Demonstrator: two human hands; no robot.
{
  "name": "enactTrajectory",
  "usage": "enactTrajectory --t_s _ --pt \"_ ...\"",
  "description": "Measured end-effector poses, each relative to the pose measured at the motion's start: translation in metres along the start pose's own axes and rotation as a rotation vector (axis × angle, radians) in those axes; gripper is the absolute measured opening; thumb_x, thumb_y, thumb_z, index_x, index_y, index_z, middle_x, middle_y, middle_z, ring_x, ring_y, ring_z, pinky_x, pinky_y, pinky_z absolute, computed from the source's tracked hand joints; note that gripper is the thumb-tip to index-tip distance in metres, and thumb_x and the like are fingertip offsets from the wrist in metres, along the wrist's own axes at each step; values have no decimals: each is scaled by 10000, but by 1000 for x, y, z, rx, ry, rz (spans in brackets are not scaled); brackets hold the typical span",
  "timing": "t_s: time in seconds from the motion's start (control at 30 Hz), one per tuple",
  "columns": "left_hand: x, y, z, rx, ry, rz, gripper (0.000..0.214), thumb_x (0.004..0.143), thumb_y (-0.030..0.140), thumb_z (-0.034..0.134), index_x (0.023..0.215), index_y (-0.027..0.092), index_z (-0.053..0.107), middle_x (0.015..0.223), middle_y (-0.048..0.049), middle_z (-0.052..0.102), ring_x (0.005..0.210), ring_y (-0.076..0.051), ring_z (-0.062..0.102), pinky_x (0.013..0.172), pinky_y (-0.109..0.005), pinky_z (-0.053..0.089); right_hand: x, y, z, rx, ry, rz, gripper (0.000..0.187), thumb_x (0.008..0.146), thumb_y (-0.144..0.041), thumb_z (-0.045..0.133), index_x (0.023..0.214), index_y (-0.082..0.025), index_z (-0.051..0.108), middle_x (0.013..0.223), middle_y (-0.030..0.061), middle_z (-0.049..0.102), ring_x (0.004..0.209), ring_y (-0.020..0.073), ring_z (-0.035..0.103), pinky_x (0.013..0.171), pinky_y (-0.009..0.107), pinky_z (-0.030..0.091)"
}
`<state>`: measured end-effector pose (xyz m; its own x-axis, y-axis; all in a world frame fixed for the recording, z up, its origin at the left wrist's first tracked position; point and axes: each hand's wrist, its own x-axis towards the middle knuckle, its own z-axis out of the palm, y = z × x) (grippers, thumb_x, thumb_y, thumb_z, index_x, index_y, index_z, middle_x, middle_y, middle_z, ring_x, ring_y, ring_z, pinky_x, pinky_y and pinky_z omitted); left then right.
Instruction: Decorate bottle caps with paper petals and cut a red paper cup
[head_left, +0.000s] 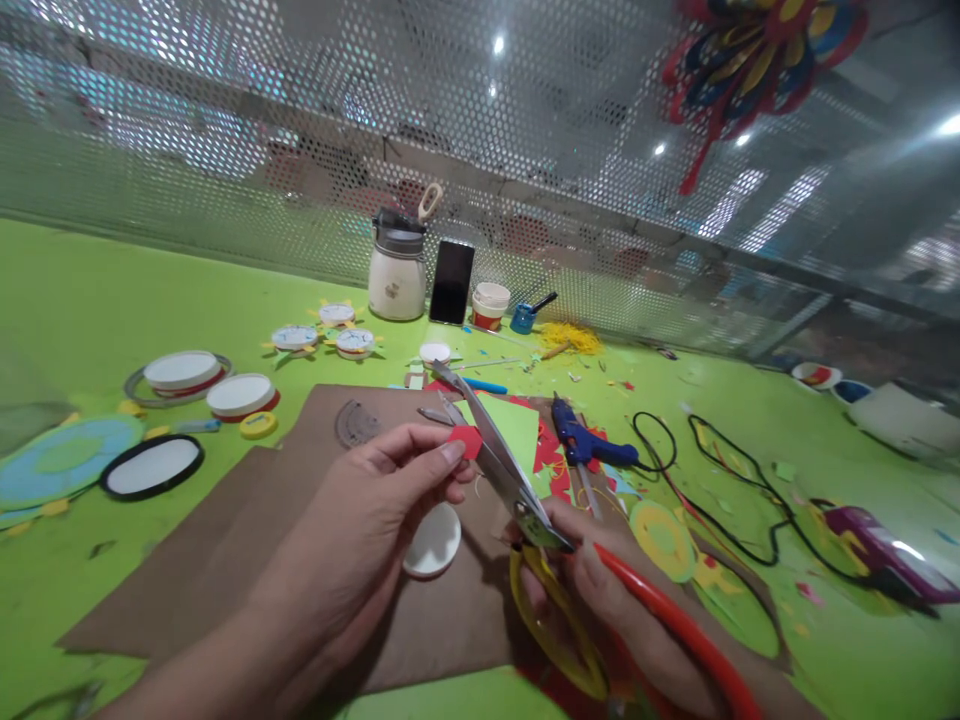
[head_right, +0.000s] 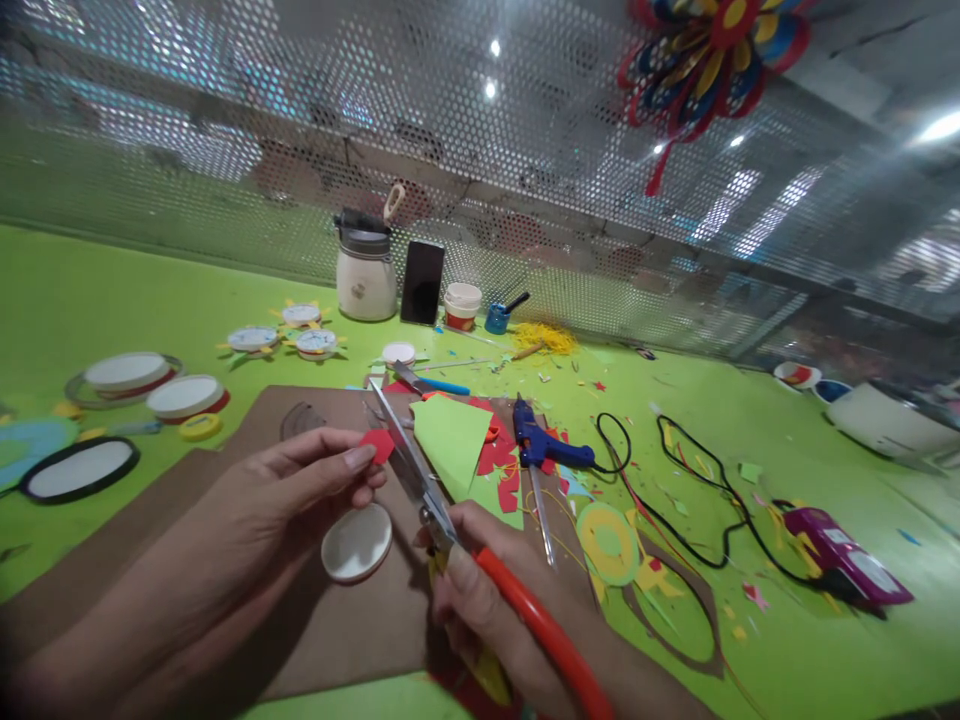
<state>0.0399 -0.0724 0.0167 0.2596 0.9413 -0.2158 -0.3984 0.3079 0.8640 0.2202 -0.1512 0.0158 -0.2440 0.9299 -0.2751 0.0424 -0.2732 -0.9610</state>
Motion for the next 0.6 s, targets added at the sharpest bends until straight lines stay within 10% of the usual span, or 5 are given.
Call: enactTrajectory --t_s 0.6 --pt "0 0 0 107 62 -58 227 706 359 795 760 185 659 716 -2 676 667 -114 575 577 -187 414 0 4 4 38 32 1 616 818 -752 496 1076 -195 552 707 1 527 540 72 402 504 207 326"
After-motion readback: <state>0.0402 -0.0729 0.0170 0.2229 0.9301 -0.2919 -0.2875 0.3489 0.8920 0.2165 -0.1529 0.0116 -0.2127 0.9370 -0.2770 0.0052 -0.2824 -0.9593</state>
